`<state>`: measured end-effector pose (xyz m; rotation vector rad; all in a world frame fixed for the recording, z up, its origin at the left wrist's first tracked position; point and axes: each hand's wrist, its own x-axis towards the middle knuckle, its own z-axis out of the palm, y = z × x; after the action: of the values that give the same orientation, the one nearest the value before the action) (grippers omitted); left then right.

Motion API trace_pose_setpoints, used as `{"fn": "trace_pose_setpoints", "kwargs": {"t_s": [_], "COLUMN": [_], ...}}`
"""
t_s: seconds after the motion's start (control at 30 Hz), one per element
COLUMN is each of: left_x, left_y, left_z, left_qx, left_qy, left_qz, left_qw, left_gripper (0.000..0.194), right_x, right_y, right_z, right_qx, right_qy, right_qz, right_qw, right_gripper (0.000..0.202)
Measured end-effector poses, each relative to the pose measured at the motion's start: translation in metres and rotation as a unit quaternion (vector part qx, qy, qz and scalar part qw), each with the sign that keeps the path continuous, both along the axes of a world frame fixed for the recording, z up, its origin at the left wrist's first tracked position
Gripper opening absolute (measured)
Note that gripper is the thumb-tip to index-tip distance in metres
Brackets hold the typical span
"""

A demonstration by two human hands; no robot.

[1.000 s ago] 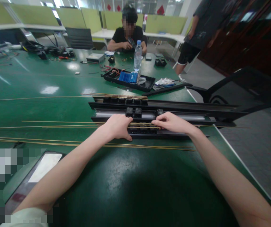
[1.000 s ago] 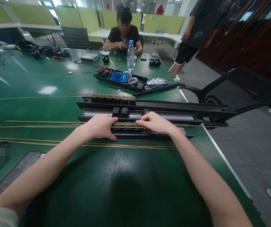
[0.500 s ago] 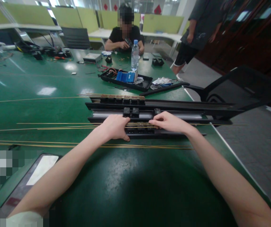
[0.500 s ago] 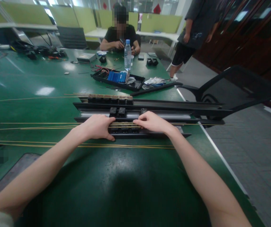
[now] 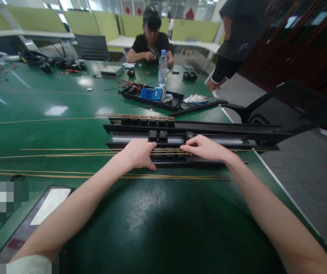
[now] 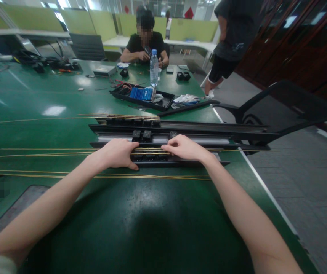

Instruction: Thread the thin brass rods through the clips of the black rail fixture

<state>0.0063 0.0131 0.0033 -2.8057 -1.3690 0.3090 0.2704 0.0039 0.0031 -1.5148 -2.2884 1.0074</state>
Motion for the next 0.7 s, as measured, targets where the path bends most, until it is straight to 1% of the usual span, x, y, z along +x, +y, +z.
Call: {"fn": "trace_pose_setpoints", "kwargs": {"t_s": [0.17, 0.37, 0.5, 0.7], "left_x": [-0.001, 0.001, 0.001, 0.0], "left_y": [0.001, 0.0, 0.0, 0.001], "left_z": [-0.001, 0.0, 0.0, -0.002], "left_qx": [0.007, -0.005, -0.007, 0.002], "left_qy": [-0.003, 0.0, 0.003, 0.0], "left_qz": [-0.008, -0.001, 0.007, -0.002], "left_qw": [1.0, 1.0, 1.0, 1.0], "left_gripper": [0.069, 0.069, 0.07, 0.071], "right_x": [0.002, 0.007, 0.012, 0.017], "right_y": [0.002, 0.003, 0.003, 0.005], "right_z": [-0.001, 0.001, 0.002, 0.003], "right_qx": [0.006, -0.01, -0.005, -0.011], "right_qy": [-0.01, -0.011, -0.016, -0.019], "right_qz": [0.001, 0.004, 0.01, 0.017], "right_qw": [1.0, 1.0, 1.0, 1.0], "right_gripper": [0.058, 0.053, 0.052, 0.054]}}
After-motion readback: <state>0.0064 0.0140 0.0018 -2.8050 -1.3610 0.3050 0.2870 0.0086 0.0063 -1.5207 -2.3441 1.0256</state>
